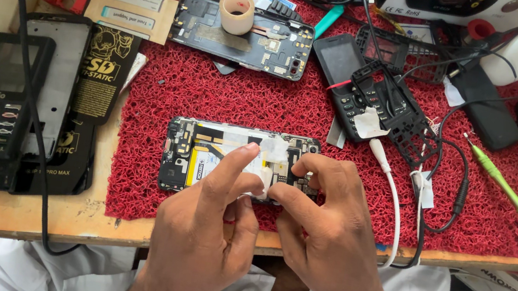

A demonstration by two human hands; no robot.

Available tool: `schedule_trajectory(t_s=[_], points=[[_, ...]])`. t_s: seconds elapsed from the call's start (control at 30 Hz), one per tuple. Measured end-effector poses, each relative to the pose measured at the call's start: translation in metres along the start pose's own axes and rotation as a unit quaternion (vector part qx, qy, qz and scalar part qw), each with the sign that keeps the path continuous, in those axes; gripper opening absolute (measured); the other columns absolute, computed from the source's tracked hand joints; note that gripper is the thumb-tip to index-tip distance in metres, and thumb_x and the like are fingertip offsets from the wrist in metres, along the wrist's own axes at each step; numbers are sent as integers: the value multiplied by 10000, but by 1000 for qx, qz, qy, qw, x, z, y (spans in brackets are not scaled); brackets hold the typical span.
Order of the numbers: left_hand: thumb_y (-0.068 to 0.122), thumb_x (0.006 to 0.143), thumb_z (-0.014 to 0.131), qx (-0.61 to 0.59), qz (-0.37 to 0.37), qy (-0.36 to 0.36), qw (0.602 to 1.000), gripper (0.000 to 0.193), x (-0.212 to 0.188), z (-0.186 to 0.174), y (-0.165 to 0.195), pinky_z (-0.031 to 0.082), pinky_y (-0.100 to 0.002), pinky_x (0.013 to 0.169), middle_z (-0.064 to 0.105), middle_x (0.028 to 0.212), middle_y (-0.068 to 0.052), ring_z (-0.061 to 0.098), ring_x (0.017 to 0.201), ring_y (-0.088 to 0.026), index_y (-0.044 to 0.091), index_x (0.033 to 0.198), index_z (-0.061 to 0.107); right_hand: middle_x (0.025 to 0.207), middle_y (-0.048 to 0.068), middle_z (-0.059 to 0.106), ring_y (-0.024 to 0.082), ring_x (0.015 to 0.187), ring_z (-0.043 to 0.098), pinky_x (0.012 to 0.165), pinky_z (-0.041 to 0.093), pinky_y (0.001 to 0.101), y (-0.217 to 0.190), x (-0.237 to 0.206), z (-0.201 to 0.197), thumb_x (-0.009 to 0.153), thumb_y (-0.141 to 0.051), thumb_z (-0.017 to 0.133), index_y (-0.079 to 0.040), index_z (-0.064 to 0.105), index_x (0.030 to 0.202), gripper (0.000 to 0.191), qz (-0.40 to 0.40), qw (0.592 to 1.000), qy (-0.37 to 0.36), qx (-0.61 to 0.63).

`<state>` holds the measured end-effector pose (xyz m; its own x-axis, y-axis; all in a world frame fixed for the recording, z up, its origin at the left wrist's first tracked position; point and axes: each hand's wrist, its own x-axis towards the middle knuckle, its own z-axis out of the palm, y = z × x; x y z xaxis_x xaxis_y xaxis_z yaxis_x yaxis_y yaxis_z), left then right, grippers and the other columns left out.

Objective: The person cleans a small component on a disassembled mobile phone motherboard using a white wipe. They handle the wipe and the component with both hands, focusing on a specific area of the circuit board.

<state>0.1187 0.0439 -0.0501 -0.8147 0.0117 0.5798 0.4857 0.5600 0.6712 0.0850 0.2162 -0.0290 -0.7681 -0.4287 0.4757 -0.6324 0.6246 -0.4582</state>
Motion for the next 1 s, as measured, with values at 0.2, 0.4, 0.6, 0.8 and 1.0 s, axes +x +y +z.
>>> schedule_trajectory(t_s=[0.2,0.4,0.6,0.8,1.0], points=[[-79,828,642,-4,-14,-9,1000,699,1,0,1,581,-327,675,754,1021,-82,745,747,-199,32,1481,419,1117,101,563,274,984,573,813,526,384,0,0,0,688,15,755,-82,744,992,319,1,1000,0,-1],[-75,836,640,2,-7,-8,1000,688,1,-1,1,580,-335,687,750,1038,-89,743,764,-216,45,1480,428,1115,102,563,272,974,569,798,521,378,0,1,0,695,10,764,-81,745,993,312,0,1000,0,-3],[-71,844,639,2,-7,-10,1000,682,2,-1,1,579,-339,687,751,1037,-91,744,764,-221,50,1481,429,1116,103,560,273,977,566,801,520,379,0,1,0,695,10,765,-77,744,996,314,-3,1000,1,-6],[-71,847,638,2,-9,-10,1000,674,2,-1,2,586,-339,697,756,1031,-90,754,778,-221,52,1478,434,1119,103,561,272,976,565,803,518,378,-1,1,0,691,12,763,-78,744,995,317,-3,1000,1,-5],[-70,851,634,-1,-6,-10,1000,671,3,-1,2,590,-343,710,756,1033,-91,758,791,-223,54,1479,433,1115,100,563,269,968,564,804,516,382,0,1,0,689,6,767,-82,746,990,314,-3,1000,1,-8]])
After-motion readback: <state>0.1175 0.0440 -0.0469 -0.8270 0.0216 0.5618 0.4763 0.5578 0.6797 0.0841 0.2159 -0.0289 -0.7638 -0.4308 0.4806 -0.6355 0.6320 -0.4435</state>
